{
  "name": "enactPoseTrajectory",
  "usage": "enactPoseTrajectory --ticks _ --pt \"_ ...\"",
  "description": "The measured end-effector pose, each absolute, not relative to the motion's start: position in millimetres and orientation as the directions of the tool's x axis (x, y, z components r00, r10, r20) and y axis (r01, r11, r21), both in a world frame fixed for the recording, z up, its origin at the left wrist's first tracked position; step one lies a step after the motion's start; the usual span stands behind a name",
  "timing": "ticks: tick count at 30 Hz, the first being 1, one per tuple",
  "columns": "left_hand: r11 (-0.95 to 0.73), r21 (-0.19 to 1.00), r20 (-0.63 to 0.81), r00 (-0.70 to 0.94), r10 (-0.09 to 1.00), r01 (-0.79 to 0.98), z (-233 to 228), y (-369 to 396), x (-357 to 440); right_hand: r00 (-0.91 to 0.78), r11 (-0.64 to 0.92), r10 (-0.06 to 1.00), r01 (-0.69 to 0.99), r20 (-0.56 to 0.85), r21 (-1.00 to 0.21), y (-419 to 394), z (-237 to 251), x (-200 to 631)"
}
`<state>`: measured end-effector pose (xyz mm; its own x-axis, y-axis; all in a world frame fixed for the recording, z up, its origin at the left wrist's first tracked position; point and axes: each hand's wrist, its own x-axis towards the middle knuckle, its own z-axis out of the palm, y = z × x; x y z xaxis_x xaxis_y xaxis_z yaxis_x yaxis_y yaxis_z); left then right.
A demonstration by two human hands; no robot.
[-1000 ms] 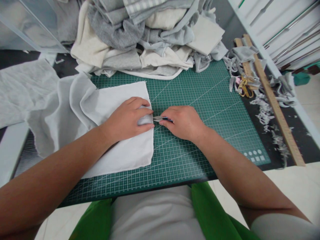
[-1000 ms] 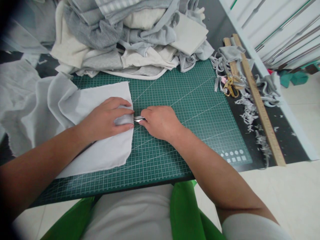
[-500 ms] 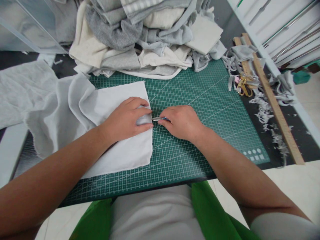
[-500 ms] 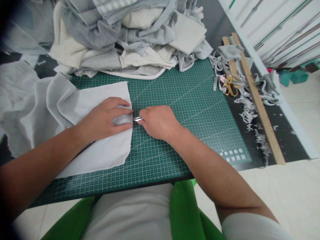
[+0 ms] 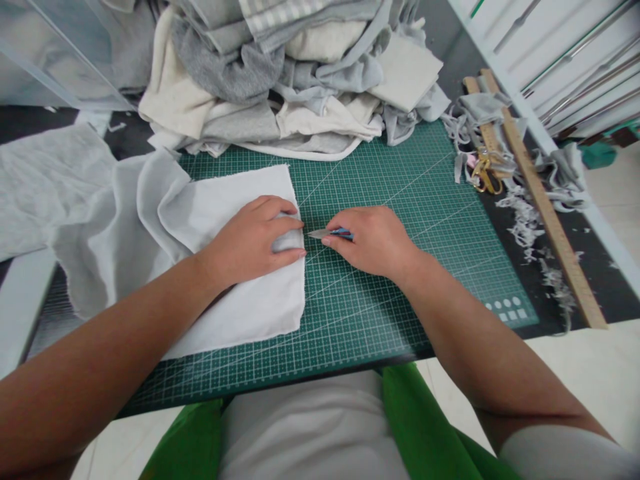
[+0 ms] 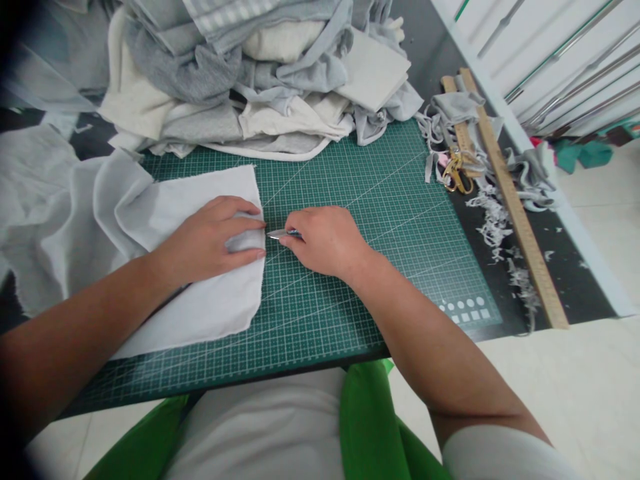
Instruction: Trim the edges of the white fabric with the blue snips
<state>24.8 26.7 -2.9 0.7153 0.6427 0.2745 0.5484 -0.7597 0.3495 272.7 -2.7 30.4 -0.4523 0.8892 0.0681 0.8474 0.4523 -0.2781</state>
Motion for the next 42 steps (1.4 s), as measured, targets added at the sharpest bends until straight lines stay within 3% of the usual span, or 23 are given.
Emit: enactPoseTrajectory --ticks 24,42 --pt "-0.777 0.331 0.29 0.726 0.624 0.536 -1.7 26.6 23.1 -0.527 0.508 0.85 0.818 0.002 -0.272 -5.5 27.3 267.0" --pt "-0.776 0.31 0.25 0.741 0.624 0.549 1.2 26.6 23.8 -0.511 0.501 0.86 0.849 -0.015 -0.167 -8.8 32.3 259.9"
